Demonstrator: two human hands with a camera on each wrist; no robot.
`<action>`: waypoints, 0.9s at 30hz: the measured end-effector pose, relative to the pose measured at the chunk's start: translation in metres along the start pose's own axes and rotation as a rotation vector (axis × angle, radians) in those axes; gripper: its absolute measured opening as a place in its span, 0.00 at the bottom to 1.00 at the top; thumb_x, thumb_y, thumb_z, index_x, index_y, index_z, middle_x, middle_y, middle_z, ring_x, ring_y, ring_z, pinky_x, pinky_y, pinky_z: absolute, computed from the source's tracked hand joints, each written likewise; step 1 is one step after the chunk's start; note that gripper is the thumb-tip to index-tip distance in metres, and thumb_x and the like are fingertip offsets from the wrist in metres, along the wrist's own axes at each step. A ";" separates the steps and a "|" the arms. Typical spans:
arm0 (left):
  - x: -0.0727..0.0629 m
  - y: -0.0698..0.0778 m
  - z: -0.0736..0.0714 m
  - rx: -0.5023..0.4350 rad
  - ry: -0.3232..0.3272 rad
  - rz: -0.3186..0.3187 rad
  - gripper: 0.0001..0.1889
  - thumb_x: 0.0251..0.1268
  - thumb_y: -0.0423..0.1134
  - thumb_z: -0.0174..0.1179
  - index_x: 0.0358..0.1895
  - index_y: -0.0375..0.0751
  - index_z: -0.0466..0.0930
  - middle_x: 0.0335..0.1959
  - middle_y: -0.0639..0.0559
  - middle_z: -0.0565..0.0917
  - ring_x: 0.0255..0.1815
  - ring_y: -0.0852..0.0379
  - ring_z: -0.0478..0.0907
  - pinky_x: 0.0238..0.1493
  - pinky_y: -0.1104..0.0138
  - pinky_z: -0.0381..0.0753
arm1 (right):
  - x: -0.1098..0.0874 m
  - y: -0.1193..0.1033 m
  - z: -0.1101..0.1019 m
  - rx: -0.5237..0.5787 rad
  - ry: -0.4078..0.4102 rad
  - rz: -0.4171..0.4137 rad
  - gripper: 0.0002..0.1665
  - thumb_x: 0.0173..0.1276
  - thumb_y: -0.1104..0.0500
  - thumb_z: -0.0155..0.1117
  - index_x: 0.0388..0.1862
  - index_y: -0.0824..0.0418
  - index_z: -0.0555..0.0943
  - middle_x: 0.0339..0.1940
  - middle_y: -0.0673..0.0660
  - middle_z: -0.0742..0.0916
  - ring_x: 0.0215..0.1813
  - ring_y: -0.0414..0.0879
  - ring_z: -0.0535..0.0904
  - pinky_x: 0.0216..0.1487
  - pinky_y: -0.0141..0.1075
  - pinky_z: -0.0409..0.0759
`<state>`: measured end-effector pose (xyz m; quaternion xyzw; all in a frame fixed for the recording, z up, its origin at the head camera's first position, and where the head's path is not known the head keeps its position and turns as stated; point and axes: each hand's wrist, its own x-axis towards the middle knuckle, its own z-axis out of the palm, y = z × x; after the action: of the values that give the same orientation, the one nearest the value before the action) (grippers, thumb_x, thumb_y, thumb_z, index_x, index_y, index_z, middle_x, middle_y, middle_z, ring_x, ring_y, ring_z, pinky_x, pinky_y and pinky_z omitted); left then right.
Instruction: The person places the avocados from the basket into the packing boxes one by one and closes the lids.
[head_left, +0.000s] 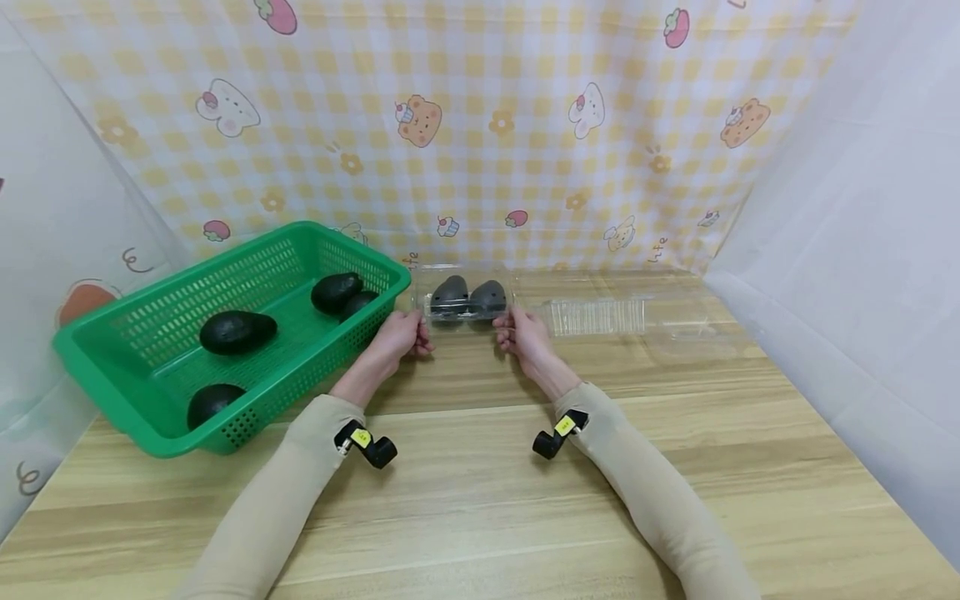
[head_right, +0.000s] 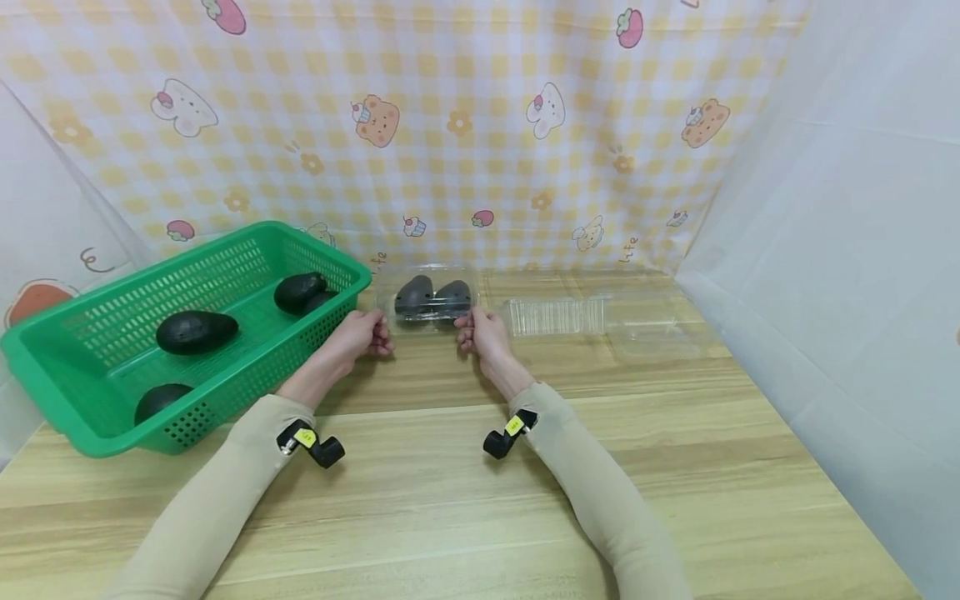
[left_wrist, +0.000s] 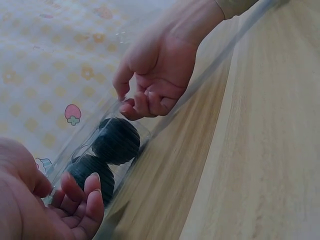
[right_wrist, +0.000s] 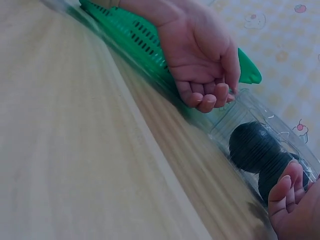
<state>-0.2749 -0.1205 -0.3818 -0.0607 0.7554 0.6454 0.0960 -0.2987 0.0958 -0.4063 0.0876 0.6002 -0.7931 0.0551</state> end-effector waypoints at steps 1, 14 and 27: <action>0.000 0.000 0.001 0.002 0.004 0.000 0.18 0.83 0.36 0.34 0.37 0.32 0.71 0.28 0.47 0.76 0.25 0.59 0.80 0.30 0.71 0.81 | 0.000 0.000 0.001 0.001 0.002 0.002 0.13 0.80 0.61 0.47 0.32 0.61 0.71 0.28 0.54 0.82 0.20 0.40 0.73 0.20 0.27 0.72; 0.009 0.004 0.011 -0.058 0.067 -0.032 0.21 0.83 0.37 0.29 0.37 0.30 0.71 0.34 0.42 0.75 0.25 0.58 0.80 0.32 0.69 0.83 | 0.009 -0.002 0.007 0.057 0.029 0.017 0.14 0.81 0.60 0.46 0.32 0.61 0.71 0.28 0.54 0.82 0.20 0.40 0.72 0.20 0.27 0.72; 0.017 0.004 0.014 -0.094 0.109 -0.031 0.21 0.83 0.37 0.27 0.41 0.28 0.70 0.35 0.41 0.75 0.24 0.59 0.80 0.31 0.69 0.84 | 0.016 0.001 0.013 0.122 0.047 0.010 0.17 0.82 0.58 0.48 0.31 0.62 0.72 0.25 0.52 0.82 0.19 0.38 0.71 0.18 0.26 0.70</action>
<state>-0.2910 -0.1058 -0.3834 -0.1116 0.7273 0.6743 0.0618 -0.3148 0.0836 -0.4074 0.1124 0.5515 -0.8256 0.0396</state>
